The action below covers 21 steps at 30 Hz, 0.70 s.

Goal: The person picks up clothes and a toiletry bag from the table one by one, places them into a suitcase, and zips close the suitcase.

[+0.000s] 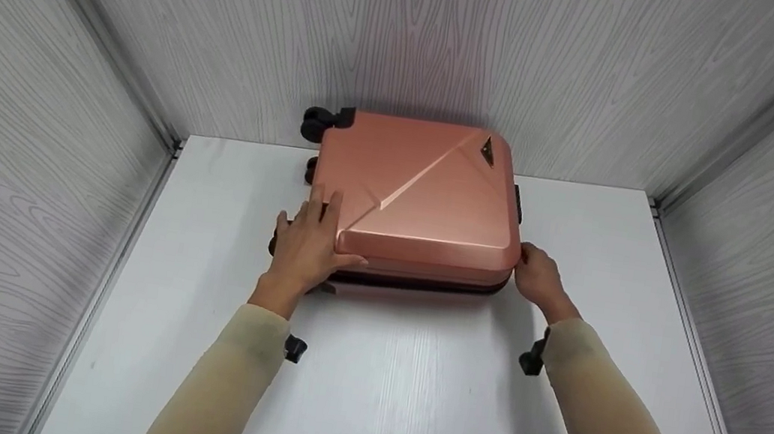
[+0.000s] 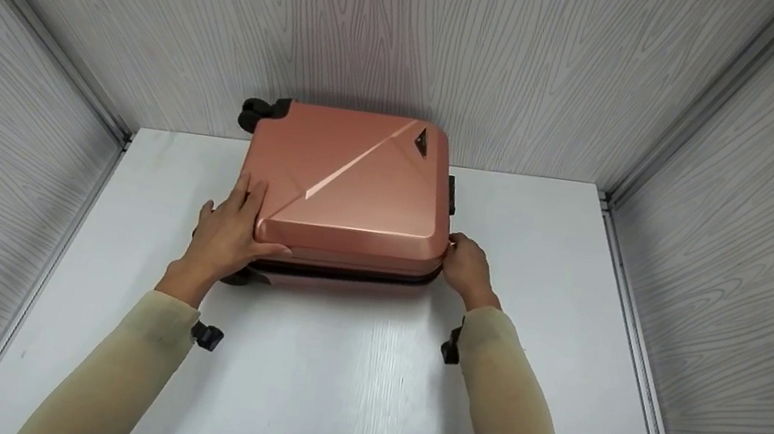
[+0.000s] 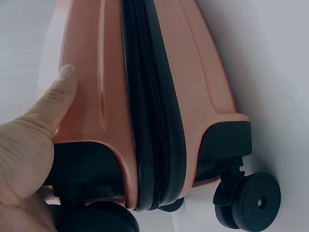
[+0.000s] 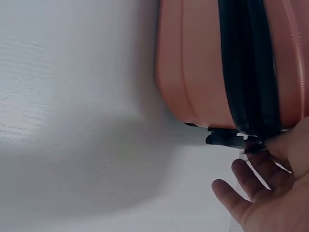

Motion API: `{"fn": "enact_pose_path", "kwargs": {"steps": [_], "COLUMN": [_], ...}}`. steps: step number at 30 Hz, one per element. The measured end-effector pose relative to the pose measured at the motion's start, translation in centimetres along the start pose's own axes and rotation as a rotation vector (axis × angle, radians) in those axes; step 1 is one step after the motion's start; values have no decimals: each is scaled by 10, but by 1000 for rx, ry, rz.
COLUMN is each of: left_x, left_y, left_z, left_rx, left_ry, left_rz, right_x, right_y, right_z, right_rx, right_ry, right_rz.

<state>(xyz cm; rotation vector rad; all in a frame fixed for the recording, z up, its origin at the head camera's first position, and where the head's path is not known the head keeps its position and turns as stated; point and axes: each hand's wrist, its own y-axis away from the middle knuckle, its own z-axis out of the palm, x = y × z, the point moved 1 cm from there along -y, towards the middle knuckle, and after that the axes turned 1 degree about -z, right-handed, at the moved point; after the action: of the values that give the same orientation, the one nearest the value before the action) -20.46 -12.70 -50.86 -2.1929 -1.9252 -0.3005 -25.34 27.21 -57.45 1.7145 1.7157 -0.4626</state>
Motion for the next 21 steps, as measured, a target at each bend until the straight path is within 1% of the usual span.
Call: {"fn": "enact_pose_path", "kwargs": {"steps": [2, 5, 10, 16, 18, 19, 21], "left_x": [0, -1, -3, -3, -3, -3, -3], "left_y": [0, 1, 2, 2, 2, 2, 2], "left_z": [0, 1, 2, 4, 4, 4, 4], "left_rx": [21, 43, 52, 56, 57, 59, 62], "left_ry": [-8, -15, -38, -43, -39, -40, -44], "left_rz": [9, 18, 19, 19, 18, 18, 13], "right_x": [1, 3, 6, 9, 9, 9, 8], "right_y": [-1, -3, -2, -3, -3, -3, -2], "right_z": [1, 4, 8, 11, 11, 11, 11], "right_rx": [27, 52, 64, 52, 48, 53, 70], "right_ry": [-6, -74, -226, -306, -316, -301, -223], "right_rz": [14, 41, 95, 146, 160, 160, 135]}}
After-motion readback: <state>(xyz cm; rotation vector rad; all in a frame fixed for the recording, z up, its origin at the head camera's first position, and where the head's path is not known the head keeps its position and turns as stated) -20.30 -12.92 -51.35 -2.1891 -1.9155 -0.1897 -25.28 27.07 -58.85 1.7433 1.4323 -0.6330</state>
